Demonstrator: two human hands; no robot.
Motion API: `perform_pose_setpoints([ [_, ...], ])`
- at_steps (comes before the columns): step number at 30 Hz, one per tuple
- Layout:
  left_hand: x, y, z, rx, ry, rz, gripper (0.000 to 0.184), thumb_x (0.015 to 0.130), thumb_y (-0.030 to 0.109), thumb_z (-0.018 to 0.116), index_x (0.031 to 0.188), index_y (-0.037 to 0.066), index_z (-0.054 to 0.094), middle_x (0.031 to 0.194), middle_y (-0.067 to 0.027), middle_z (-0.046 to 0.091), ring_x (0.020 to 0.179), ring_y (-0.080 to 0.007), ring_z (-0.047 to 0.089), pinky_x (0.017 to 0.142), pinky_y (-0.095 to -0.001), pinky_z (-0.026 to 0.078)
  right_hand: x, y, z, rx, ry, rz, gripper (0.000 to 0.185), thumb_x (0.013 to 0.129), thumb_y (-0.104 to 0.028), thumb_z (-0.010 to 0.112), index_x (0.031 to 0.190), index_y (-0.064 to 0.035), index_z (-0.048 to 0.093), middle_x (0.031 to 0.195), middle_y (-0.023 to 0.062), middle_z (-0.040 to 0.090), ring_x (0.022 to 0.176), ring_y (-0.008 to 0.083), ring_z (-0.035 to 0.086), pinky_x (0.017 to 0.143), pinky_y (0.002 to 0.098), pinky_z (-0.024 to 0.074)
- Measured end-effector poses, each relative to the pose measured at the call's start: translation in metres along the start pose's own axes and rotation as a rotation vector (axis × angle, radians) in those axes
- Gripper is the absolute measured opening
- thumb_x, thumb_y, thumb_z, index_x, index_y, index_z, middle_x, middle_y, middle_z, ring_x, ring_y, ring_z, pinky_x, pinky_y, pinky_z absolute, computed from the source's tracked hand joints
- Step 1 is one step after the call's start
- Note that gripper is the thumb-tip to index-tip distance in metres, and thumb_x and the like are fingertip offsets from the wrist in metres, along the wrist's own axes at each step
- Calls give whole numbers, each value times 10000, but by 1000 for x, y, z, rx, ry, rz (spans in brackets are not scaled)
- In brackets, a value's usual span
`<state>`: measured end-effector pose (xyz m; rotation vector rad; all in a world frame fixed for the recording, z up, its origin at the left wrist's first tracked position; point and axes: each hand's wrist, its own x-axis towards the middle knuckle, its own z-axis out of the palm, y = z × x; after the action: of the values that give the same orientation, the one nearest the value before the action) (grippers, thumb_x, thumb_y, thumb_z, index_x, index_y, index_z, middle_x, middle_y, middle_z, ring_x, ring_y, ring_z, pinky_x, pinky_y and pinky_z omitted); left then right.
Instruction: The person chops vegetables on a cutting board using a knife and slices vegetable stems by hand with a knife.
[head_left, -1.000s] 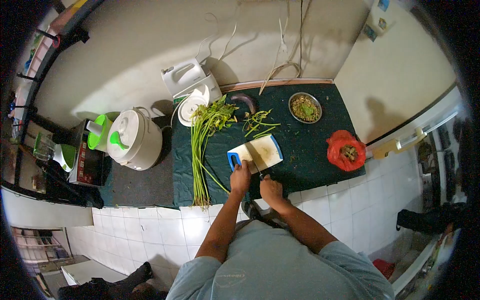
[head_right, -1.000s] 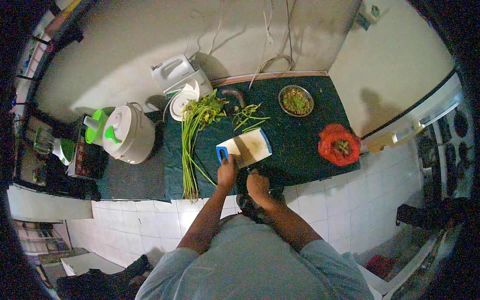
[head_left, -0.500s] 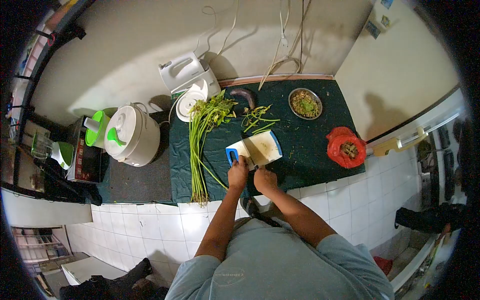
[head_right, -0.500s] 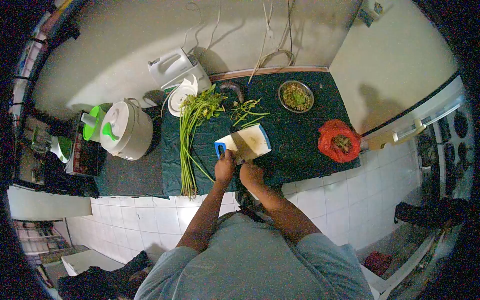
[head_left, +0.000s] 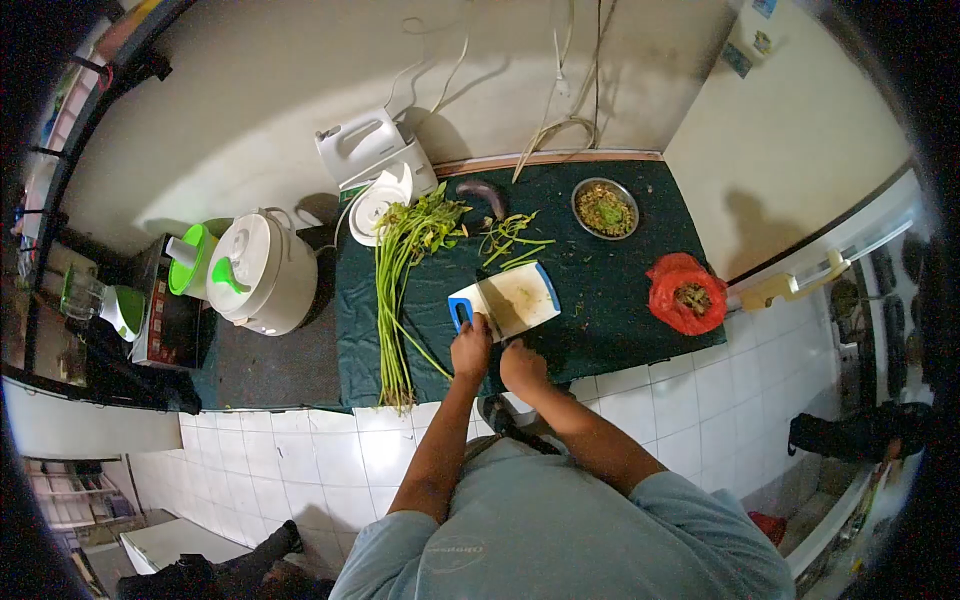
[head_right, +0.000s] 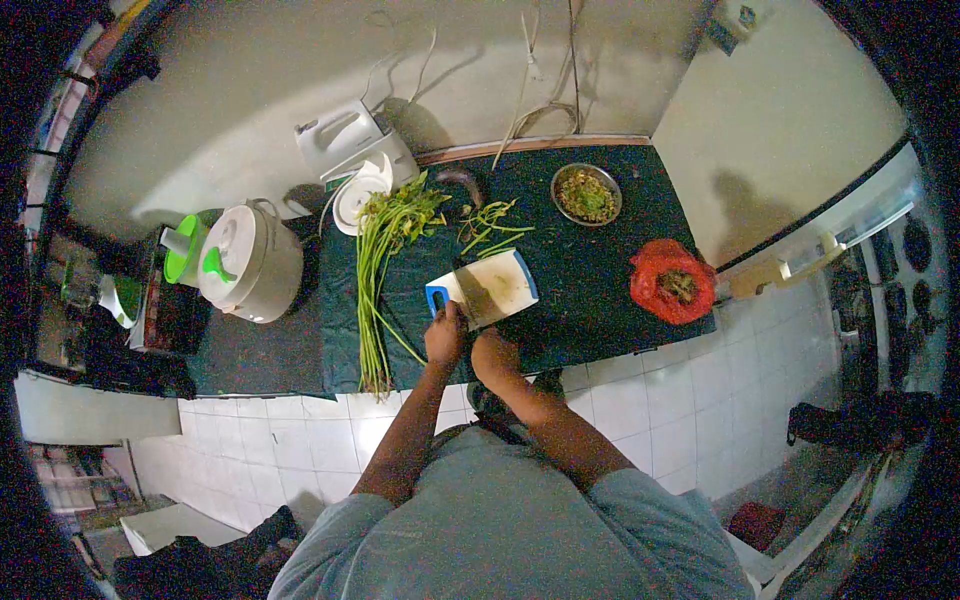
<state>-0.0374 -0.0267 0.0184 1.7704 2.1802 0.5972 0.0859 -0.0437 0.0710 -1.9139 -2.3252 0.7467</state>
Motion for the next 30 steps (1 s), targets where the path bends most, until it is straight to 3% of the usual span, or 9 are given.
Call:
perform_pose_setpoints([
  [4,1,-2,4,-24,29,33,171,852,183,552,965,89,465,822,-168,603,676,-367,635,565,-474,529,0,11,24,-53,36,101,203,859,-121,454,945,39,543,786,226,666,715,362,677,627,468,537],
  [6,-3,-2,6,-12,31,38,173,849,181,555,967,89,470,815,-165,602,672,-365,635,560,-465,530,13,18,18,-108,2,-87,206,867,-126,449,943,38,547,782,210,670,709,356,679,620,462,537],
  [13,-5,-1,5,84,59,107,179,818,146,566,968,84,493,738,-123,601,654,-338,637,527,-415,532,-2,26,33,-127,9,45,215,896,-177,439,890,10,545,748,195,669,700,347,680,634,458,538],
  [17,-15,4,-6,150,20,162,203,801,115,566,994,86,512,736,-95,608,691,-290,639,551,-388,531,7,25,21,-71,30,-5,214,891,-179,453,896,18,538,778,199,673,727,354,681,658,459,540],
  [19,-22,2,-9,254,90,312,261,791,106,564,1049,78,533,747,-72,621,772,-239,627,596,-347,518,12,16,10,-149,-13,-41,198,879,-173,480,898,17,532,758,194,673,720,345,684,650,443,547],
  [22,-30,1,-9,299,103,301,316,789,113,553,1100,57,542,762,-56,634,838,-217,601,663,-334,499,-5,8,10,-113,13,-11,191,874,-165,487,910,16,534,736,186,675,708,339,686,631,429,551],
  [26,-34,-7,-2,251,119,306,374,797,115,538,1165,49,530,775,-67,641,841,-235,596,696,-349,494,-4,23,37,-130,30,69,193,872,-159,478,919,18,539,710,174,673,685,330,686,612,423,550],
  [28,-38,-9,-6,221,107,339,509,786,109,558,1287,96,475,862,-139,579,759,-294,610,671,-382,521,9,25,32,-147,83,-23,197,865,-159,484,927,19,541,703,172,673,672,324,686,597,419,548],
  [30,-37,-7,-10,274,55,324,475,800,101,538,1271,71,487,853,-126,612,812,-275,605,702,-377,510,16,24,25,-195,114,-49,200,866,-179,509,931,7,543,694,164,672,657,310,685,581,410,545],
])
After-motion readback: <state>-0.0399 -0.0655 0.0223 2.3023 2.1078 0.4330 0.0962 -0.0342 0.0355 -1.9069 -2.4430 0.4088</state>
